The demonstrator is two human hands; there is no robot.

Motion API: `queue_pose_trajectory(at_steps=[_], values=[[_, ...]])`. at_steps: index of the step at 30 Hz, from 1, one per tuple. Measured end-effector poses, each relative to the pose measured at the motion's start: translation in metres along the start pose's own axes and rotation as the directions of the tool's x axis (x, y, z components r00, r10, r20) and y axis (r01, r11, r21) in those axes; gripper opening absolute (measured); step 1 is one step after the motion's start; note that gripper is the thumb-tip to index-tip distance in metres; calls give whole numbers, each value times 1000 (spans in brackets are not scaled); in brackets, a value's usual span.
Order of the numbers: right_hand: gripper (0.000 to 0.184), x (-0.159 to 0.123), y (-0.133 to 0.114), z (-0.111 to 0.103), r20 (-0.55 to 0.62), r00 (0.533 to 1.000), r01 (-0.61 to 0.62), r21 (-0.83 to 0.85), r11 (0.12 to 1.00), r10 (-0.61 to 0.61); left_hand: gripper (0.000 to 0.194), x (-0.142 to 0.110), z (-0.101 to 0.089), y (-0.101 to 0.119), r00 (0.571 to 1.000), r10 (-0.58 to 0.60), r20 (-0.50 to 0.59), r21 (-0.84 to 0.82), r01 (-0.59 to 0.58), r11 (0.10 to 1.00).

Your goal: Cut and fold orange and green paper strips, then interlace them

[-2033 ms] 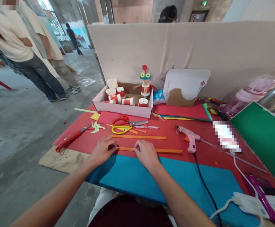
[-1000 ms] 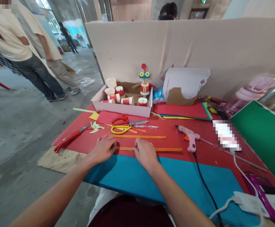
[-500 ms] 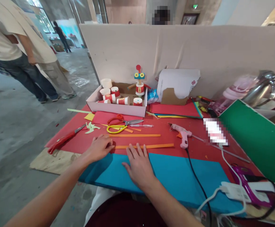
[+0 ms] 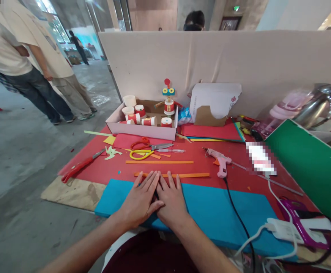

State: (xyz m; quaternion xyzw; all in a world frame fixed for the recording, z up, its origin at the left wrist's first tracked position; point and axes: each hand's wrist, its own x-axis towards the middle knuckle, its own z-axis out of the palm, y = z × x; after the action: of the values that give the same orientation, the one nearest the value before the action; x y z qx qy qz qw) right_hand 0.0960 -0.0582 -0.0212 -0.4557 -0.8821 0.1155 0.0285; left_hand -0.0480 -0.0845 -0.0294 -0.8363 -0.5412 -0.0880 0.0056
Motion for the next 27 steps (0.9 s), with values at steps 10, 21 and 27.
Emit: queue_pose_trajectory(at_steps=[10, 21, 27], values=[[53, 0, 1, 7, -102, 995, -16, -20, 1000, 14, 87, -18, 2, -31, 999, -51, -5, 114, 51, 992], [58, 0, -10, -3, -69, 996, -54, 22, 998, 55, 72, -28, -13, -40, 981, -98, -169, 147, 124, 981], [57, -12, 14, -6, -84, 995, -54, 17, 998, 55, 75, -13, 18, -27, 994, -36, -108, 83, 45, 996]])
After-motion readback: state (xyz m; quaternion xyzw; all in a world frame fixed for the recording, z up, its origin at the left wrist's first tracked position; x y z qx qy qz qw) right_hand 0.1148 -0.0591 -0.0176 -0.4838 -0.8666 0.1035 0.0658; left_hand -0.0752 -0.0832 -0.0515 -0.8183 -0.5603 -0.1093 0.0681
